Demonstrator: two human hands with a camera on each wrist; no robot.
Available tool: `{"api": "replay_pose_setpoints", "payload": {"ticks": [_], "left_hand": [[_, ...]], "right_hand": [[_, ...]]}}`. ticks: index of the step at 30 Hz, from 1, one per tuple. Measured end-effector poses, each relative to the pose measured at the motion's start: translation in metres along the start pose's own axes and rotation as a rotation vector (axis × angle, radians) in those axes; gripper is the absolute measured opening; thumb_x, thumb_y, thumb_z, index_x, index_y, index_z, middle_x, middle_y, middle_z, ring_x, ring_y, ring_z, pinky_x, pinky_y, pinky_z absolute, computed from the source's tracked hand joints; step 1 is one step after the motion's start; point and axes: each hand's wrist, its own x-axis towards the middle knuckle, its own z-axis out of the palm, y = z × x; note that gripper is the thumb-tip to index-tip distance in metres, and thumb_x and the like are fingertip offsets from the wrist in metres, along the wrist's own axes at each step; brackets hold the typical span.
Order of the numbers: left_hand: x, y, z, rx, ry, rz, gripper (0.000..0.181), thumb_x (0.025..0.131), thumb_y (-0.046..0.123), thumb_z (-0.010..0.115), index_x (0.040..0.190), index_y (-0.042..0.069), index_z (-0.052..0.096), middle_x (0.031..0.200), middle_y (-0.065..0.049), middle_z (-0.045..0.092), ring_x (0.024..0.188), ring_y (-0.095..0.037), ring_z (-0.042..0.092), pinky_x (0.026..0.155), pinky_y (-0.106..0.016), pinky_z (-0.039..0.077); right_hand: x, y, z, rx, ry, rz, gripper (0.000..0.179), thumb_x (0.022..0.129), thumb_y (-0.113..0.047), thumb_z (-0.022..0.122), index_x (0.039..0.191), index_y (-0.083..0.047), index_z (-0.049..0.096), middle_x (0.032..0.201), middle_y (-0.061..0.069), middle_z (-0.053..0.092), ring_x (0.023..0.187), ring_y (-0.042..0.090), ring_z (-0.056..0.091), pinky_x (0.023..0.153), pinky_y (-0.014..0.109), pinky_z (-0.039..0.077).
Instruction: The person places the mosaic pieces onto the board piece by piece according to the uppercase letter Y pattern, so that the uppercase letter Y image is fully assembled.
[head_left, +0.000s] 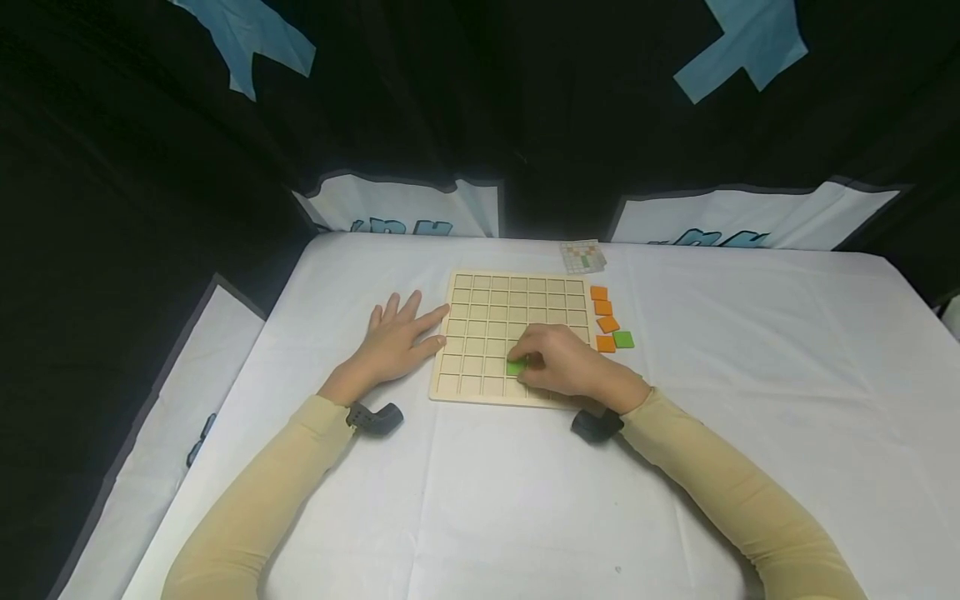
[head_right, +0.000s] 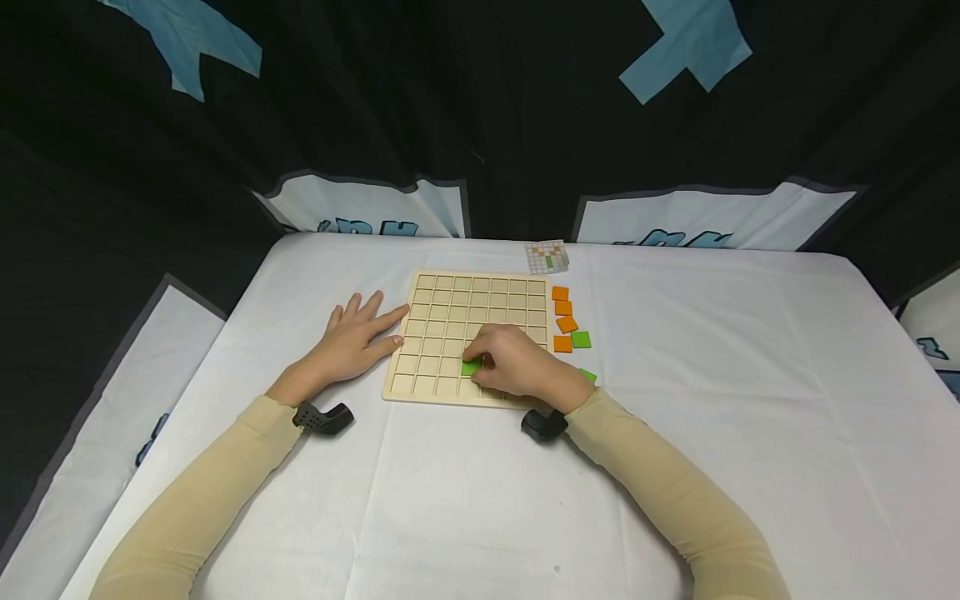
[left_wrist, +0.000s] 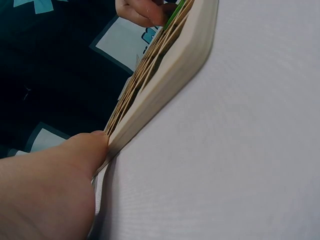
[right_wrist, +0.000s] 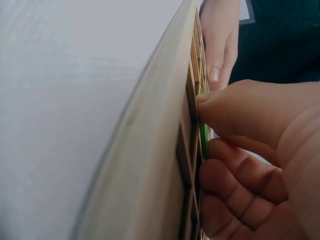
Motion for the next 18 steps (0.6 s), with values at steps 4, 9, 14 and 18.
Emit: {"api": "replay_pose_setpoints", "payload": {"ticks": [4,9,14,18], "left_hand": [[0.0001,-0.0001,0.0002,0.0,0.001,0.001,0.06,0.105,0.048,0.045,0.16,0.028,0.034,0.171,-0.024,0.009,0.156,-0.053,-0.004,0.123,-0.072,-0.004],[0.0002,0.0001,0.0003,0.0,0.003,-0.002,0.06,0.104,0.048,0.045,0.16,0.028,0.035,0.171,-0.024,0.009,0.156,-0.053,-0.004,0.123,-0.071,-0.005],[-0.0003,0.0015,-0.0005,0.004,0.004,-0.005,0.06,0.104,0.047,0.046,0.16,0.026,0.035,0.171,-0.024,0.01,0.156,-0.054,-0.003,0.123,-0.072,-0.004],[-0.0004,0.0018,-0.0005,0.003,0.005,-0.001,0.061,0.104,0.047,0.046,0.16,0.026,0.036,0.17,-0.025,0.011,0.156,-0.054,-0.003,0.123,-0.072,-0.004]], "right_hand": [[-0.0006,0.0,-0.0003,0.01,-0.001,-0.006,0.025,0.081,-0.002,0.075,0.106,-0.005,0.079,0.1,0.006,0.075,0.084,0.017,0.061,0.079,0.029,0.054],[-0.0006,0.0009,-0.0001,0.014,0.001,-0.016,0.025,0.081,-0.002,0.075,0.106,-0.005,0.079,0.1,0.006,0.074,0.083,0.016,0.061,0.078,0.028,0.054],[0.0,0.0023,0.0008,0.007,0.006,-0.023,0.025,0.082,-0.003,0.076,0.106,-0.005,0.079,0.1,0.006,0.075,0.085,0.016,0.062,0.08,0.03,0.055],[-0.0001,0.0031,0.0014,0.003,0.003,-0.018,0.025,0.082,-0.003,0.076,0.107,-0.006,0.079,0.1,0.005,0.075,0.085,0.015,0.062,0.081,0.03,0.055]]}}
